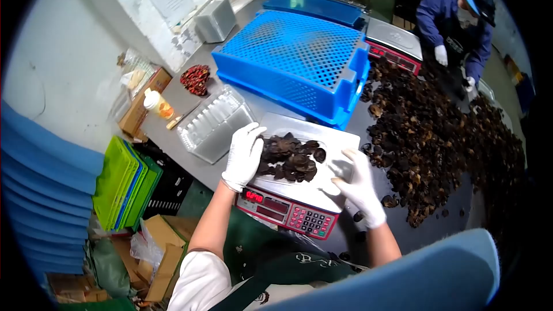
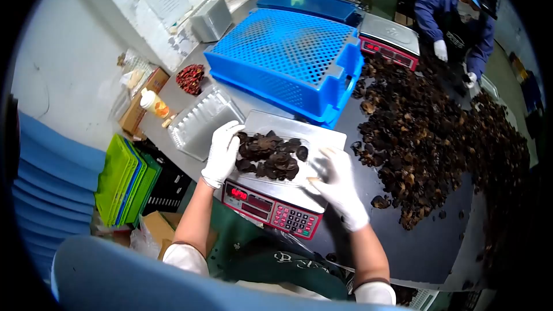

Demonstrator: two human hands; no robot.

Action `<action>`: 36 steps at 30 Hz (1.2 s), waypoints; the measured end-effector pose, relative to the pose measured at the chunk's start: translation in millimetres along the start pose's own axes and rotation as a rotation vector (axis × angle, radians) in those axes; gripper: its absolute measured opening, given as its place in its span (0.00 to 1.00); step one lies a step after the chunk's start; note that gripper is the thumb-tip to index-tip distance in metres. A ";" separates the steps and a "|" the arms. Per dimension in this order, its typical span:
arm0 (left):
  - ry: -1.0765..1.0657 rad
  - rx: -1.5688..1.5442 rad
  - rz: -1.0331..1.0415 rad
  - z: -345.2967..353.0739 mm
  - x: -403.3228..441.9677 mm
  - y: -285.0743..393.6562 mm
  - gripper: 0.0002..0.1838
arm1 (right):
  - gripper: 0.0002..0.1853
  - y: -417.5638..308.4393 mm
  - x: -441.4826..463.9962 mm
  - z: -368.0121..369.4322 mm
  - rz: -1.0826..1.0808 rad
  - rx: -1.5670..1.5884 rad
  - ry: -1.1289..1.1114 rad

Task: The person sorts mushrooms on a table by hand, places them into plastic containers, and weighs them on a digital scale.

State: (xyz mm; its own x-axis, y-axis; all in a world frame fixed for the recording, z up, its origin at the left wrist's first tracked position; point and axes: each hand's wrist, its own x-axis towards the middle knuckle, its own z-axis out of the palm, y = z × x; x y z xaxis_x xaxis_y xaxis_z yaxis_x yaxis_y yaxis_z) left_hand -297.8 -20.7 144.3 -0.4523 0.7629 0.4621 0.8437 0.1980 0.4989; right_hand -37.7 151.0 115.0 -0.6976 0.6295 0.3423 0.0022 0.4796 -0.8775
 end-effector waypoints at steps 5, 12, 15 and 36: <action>0.080 -0.040 -0.139 -35.2 -18.0 -45.7 0.14 | 0.24 48.6 -114.2 -61.7 0.192 -0.543 -0.202; 0.004 -0.121 -0.317 -41.4 -40.5 -60.7 0.15 | 0.23 10.9 -225.2 -31.4 0.266 -0.548 -0.464; -0.099 -0.139 -0.370 -26.1 -49.7 -66.9 0.18 | 0.19 9.5 -236.0 -45.5 0.303 -0.446 -0.601; -0.176 -0.426 -0.558 4.4 -68.6 -94.7 0.24 | 0.11 -41.4 8.7 1.0 -0.024 -0.190 -0.018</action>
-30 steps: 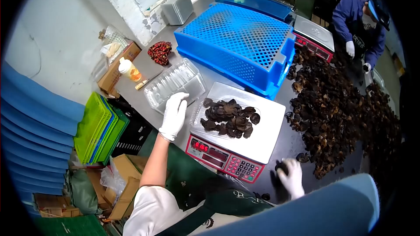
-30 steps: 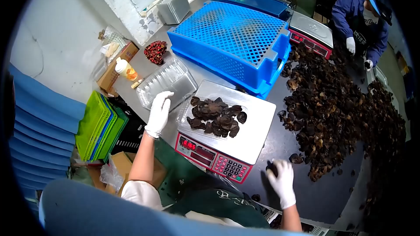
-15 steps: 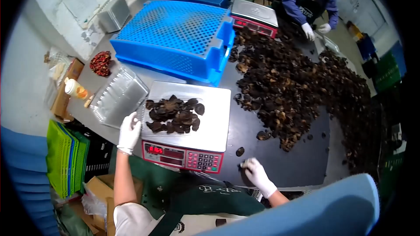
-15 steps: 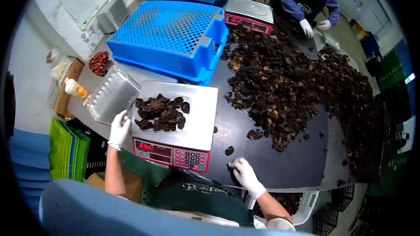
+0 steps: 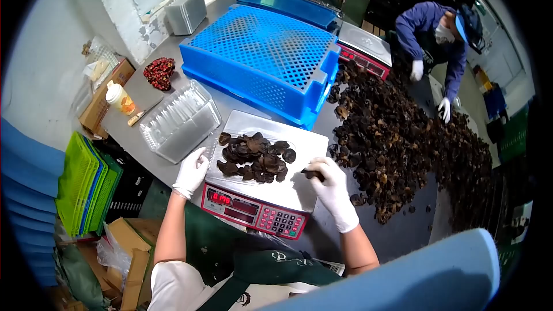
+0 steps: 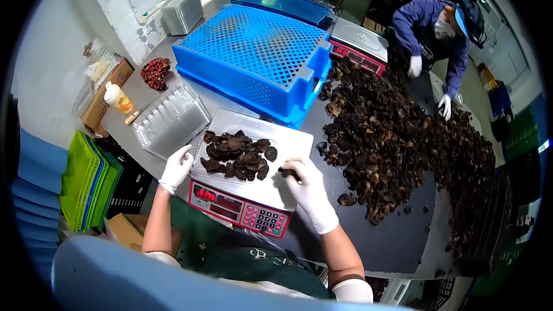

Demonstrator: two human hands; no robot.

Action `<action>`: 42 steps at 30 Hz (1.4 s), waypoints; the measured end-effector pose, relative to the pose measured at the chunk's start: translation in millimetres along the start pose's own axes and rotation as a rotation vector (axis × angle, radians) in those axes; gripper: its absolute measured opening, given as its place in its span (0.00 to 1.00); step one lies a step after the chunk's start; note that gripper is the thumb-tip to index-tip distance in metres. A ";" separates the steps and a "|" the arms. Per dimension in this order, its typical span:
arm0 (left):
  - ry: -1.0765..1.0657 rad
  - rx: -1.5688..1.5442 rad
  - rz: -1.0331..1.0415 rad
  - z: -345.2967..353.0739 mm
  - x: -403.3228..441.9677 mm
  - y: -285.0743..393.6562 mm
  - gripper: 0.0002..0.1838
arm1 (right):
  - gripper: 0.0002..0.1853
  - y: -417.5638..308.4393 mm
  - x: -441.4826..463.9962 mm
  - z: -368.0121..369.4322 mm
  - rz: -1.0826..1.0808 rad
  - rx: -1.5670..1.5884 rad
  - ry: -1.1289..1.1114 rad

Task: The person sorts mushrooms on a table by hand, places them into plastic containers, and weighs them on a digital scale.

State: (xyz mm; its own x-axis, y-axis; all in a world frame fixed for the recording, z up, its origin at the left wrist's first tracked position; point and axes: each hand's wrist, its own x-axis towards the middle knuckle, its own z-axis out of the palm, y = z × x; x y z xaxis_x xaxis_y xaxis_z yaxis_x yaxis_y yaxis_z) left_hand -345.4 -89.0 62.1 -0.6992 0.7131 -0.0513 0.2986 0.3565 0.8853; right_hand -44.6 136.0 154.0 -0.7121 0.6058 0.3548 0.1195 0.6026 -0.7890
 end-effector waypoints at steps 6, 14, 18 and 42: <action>-0.054 -0.053 -0.030 -2.5 2.1 0.4 0.25 | 0.31 21.9 45.9 54.6 0.068 -0.184 -0.212; -0.054 -0.159 -0.097 -16.5 -3.9 18.7 0.23 | 0.20 38.4 14.4 -23.0 0.399 -0.283 -0.135; -0.085 -0.101 -0.087 -20.9 0.3 21.8 0.24 | 0.17 45.9 -9.7 -44.7 0.299 -0.558 -0.313; 0.110 -0.428 -0.028 43.1 200.5 58.8 0.19 | 0.21 121.2 187.4 20.9 0.542 0.664 0.112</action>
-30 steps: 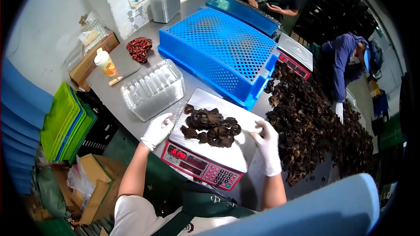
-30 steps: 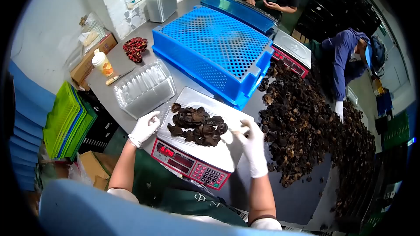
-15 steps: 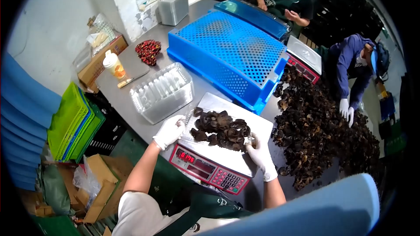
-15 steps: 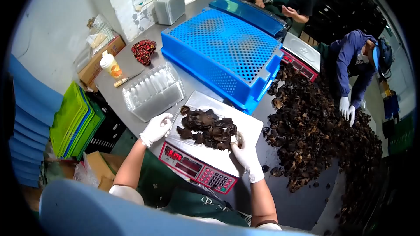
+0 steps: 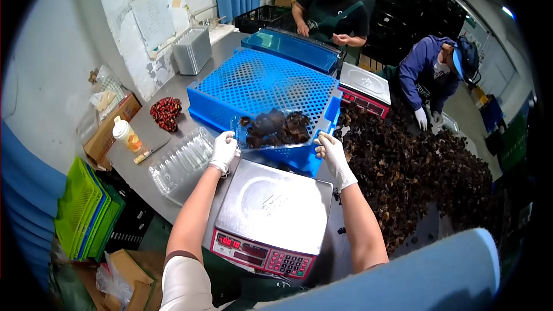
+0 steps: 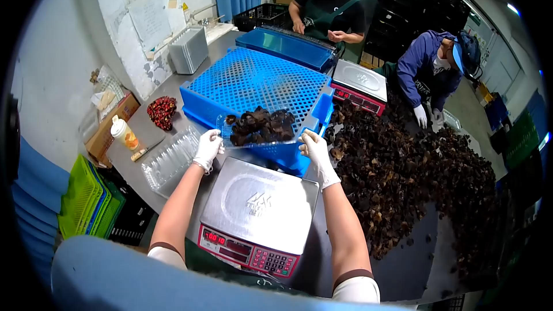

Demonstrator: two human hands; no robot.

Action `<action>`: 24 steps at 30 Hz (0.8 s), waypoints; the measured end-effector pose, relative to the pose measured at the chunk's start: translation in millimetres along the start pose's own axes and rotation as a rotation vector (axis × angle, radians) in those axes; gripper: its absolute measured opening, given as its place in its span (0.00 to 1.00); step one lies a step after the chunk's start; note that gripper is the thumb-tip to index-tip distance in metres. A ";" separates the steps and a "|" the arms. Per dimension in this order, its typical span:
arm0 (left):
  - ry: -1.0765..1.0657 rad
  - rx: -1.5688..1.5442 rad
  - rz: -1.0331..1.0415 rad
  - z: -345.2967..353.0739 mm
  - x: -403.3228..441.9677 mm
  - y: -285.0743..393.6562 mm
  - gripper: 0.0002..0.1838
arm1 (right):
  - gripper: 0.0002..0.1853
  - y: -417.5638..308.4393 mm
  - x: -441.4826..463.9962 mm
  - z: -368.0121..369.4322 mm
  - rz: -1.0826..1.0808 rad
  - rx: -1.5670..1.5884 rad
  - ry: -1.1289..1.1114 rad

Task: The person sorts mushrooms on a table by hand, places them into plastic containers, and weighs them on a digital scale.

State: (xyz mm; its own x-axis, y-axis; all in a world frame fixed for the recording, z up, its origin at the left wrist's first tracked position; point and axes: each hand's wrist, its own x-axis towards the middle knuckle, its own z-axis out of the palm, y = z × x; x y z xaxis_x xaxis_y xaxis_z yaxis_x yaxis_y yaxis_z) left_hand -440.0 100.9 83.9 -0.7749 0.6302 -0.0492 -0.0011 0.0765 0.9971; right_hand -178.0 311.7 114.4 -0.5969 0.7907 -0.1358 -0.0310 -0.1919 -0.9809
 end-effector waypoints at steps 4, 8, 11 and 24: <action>0.100 -0.107 -0.047 21.8 49.2 9.7 0.24 | 0.21 3.5 -13.9 -2.2 0.056 0.147 -0.027; 0.090 -0.179 0.045 25.9 66.8 17.0 0.28 | 0.19 -1.6 -47.9 -16.1 0.039 0.098 -0.070; 0.075 0.250 0.314 -4.5 36.5 30.7 0.27 | 0.16 -4.6 -83.0 -52.2 0.020 0.014 -0.028; 0.062 0.965 0.458 -185.8 -118.7 -21.1 0.05 | 0.22 89.5 -228.8 -208.4 -0.345 -1.363 0.467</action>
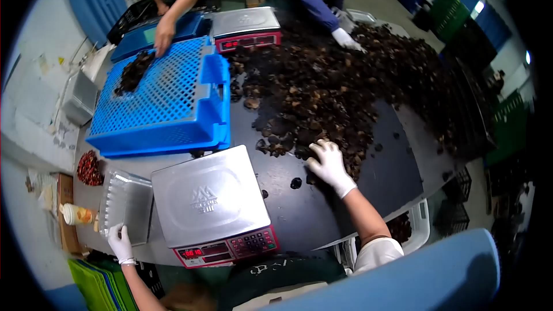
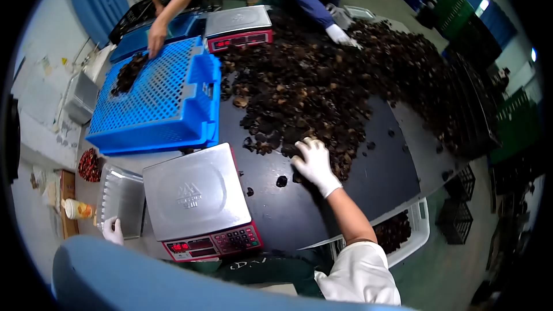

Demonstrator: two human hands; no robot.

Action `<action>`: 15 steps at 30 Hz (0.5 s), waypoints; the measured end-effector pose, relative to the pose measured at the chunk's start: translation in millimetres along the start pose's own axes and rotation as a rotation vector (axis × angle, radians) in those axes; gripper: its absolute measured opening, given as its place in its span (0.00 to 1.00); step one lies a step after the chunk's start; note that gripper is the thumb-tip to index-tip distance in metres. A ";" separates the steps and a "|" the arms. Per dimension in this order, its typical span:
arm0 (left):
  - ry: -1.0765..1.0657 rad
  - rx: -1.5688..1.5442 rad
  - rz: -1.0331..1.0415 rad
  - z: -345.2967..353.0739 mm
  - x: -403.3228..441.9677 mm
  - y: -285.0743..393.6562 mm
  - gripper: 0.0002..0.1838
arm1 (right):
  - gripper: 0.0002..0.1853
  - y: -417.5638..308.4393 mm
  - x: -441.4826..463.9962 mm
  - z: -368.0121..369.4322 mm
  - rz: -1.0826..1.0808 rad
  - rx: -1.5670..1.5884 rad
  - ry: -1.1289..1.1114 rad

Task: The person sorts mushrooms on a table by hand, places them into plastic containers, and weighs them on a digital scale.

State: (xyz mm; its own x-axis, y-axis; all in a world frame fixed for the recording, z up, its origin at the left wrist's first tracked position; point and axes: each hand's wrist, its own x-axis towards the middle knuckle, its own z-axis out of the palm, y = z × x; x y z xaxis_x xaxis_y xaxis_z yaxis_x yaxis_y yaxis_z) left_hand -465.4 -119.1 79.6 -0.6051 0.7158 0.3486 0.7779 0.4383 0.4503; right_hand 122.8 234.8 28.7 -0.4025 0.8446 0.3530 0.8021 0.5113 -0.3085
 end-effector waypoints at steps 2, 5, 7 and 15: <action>0.001 -0.085 -0.087 3.8 3.5 -21.1 0.05 | 0.22 -23.9 -30.3 -9.9 -0.032 -0.059 -0.149; -0.146 -0.099 -0.245 -3.2 18.8 -37.9 0.04 | 0.18 -34.9 -83.8 -20.5 -0.106 -0.067 -0.255; -0.209 -0.130 -0.307 -6.4 30.1 -50.6 0.04 | 0.14 -34.5 -102.2 -30.1 -0.006 0.061 -0.294; 0.363 0.261 0.087 12.8 14.0 17.4 0.08 | 0.14 -38.8 3.6 12.1 -0.180 0.271 0.155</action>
State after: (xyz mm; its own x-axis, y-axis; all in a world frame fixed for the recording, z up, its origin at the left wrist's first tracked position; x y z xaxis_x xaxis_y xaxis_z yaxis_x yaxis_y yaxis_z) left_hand -458.2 -94.5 81.8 -0.5195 0.5397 0.6624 0.8171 0.5404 0.2005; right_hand 85.0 219.9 31.3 -0.4382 0.7140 0.5460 0.5702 0.6904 -0.4452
